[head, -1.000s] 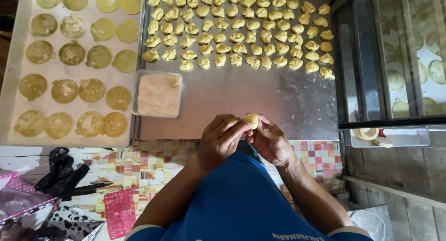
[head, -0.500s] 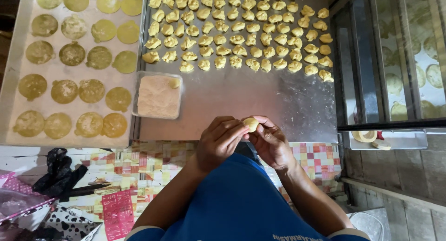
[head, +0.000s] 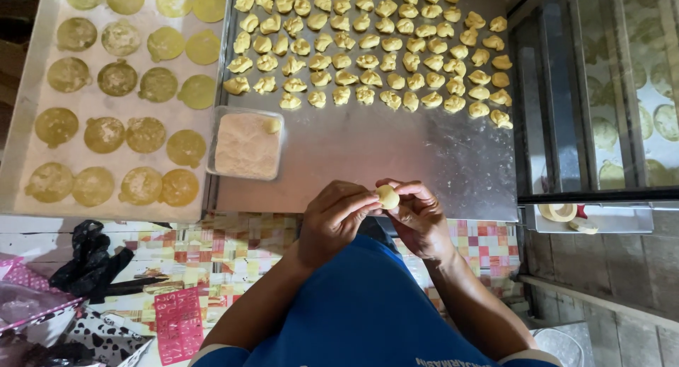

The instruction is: The person repeatedly rolls small pieces of dough into balls and places them on a metal tray. The person also flattens some dough pieces and arranges them on a separate tray. The process is continuous throughout the clip.

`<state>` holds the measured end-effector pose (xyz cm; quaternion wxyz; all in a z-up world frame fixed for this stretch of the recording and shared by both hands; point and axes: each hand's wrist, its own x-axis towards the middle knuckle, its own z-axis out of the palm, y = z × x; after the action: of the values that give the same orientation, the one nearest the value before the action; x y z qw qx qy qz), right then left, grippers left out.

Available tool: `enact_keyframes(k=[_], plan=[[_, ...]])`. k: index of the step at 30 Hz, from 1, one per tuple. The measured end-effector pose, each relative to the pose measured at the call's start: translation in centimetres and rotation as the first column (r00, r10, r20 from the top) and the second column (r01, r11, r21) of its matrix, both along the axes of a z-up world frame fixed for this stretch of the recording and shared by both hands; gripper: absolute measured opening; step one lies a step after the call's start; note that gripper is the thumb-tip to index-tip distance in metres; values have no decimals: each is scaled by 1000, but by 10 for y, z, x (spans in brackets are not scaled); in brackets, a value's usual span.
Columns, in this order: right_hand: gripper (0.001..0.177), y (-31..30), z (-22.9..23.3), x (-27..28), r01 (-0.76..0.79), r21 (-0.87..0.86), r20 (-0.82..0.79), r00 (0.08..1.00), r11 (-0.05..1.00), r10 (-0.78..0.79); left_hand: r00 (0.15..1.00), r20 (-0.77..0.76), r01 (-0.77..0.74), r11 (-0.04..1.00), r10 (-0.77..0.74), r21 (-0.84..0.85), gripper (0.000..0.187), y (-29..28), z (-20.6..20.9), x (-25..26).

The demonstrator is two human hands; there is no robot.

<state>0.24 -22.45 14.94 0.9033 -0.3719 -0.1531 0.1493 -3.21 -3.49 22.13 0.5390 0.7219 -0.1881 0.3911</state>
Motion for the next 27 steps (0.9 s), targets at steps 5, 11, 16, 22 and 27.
enact_keyframes(k=[5,11,16,22,27], plan=[[28,6,5,-1,-18,17,15,1000,1000,18,998,-22,49,997,-51,-59,7,4,-1,-1],[14,4,-15,2,68,25,2,998,997,-68,970,-193,110,976,-146,-187,22,8,5,-10],[28,13,-1,1,95,-1,66,993,996,-94,970,-196,76,941,-147,-330,13,7,-1,-8],[34,16,-4,3,89,-38,50,995,995,-87,970,-199,76,949,-141,-306,18,15,4,-10],[34,21,-12,2,50,-26,-45,998,998,-51,983,-181,-3,981,-33,-196,14,18,-9,-10]])
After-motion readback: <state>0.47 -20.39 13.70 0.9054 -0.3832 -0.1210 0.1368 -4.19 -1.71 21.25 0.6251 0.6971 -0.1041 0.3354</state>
